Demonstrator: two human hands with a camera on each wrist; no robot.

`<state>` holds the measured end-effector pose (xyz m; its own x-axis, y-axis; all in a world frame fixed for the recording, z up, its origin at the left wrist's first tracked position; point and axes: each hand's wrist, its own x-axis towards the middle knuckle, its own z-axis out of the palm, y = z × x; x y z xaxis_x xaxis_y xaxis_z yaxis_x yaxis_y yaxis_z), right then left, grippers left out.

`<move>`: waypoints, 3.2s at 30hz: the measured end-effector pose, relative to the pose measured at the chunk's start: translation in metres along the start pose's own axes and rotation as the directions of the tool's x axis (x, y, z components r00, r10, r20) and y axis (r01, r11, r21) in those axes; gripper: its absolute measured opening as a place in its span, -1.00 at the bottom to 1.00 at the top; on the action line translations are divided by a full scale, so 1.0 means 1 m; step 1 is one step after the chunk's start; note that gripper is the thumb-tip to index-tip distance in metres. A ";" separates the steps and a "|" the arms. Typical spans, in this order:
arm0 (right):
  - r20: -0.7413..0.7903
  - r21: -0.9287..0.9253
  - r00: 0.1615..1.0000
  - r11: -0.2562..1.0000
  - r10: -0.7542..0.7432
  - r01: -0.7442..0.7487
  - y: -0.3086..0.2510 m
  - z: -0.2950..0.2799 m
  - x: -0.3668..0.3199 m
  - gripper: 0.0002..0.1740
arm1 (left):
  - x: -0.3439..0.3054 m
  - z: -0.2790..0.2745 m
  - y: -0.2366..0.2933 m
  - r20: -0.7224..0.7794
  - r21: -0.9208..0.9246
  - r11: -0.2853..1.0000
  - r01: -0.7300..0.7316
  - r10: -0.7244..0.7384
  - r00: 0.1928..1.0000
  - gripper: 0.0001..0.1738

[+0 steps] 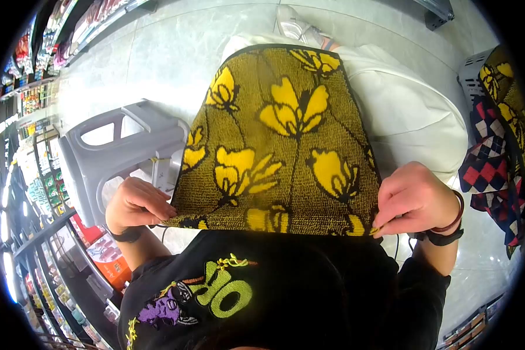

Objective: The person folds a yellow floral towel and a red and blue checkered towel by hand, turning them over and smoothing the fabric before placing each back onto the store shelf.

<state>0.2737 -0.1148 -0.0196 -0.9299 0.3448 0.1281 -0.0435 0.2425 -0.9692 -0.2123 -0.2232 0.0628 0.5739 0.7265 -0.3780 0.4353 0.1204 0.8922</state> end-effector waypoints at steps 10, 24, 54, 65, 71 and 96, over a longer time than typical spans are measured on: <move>-0.710 -0.022 0.690 0.974 0.144 -0.226 0.090 -0.037 0.051 -0.92 | 0.071 -0.025 -0.068 -0.697 -0.045 0.987 0.156 -0.143 0.703 -0.78; -0.663 0.122 0.687 0.948 0.297 -0.292 0.166 -0.076 0.094 -0.87 | 0.121 -0.071 -0.135 -0.757 -0.121 0.990 0.076 -0.142 0.637 -0.76; -0.795 -0.205 0.584 0.833 0.164 -0.513 0.169 0.056 0.073 -0.32 | 0.161 0.074 -0.172 -0.701 0.177 0.977 -0.115 0.208 0.683 -0.21; -0.446 0.788 0.532 0.598 0.720 -0.148 0.156 0.018 0.072 -0.49 | 0.139 0.022 -0.172 -0.313 -0.826 0.557 0.084 -0.577 0.754 -0.43; -0.592 0.659 0.539 0.745 0.599 -0.104 0.157 0.032 0.075 -0.45 | 0.138 0.025 -0.166 -0.530 -0.765 0.623 -0.165 -0.463 0.710 -0.59; -0.574 0.490 0.757 0.872 0.313 0.010 0.049 0.030 0.126 -0.13 | 0.207 0.069 -0.035 -0.491 -0.728 0.624 -0.285 -0.183 0.852 -0.43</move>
<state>0.1436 -0.0866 -0.0570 -0.5081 0.8570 -0.0857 -0.2266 -0.2290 -0.9467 -0.0606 -0.1236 -0.0635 0.0687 0.9287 -0.3643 -0.3966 0.3605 0.8442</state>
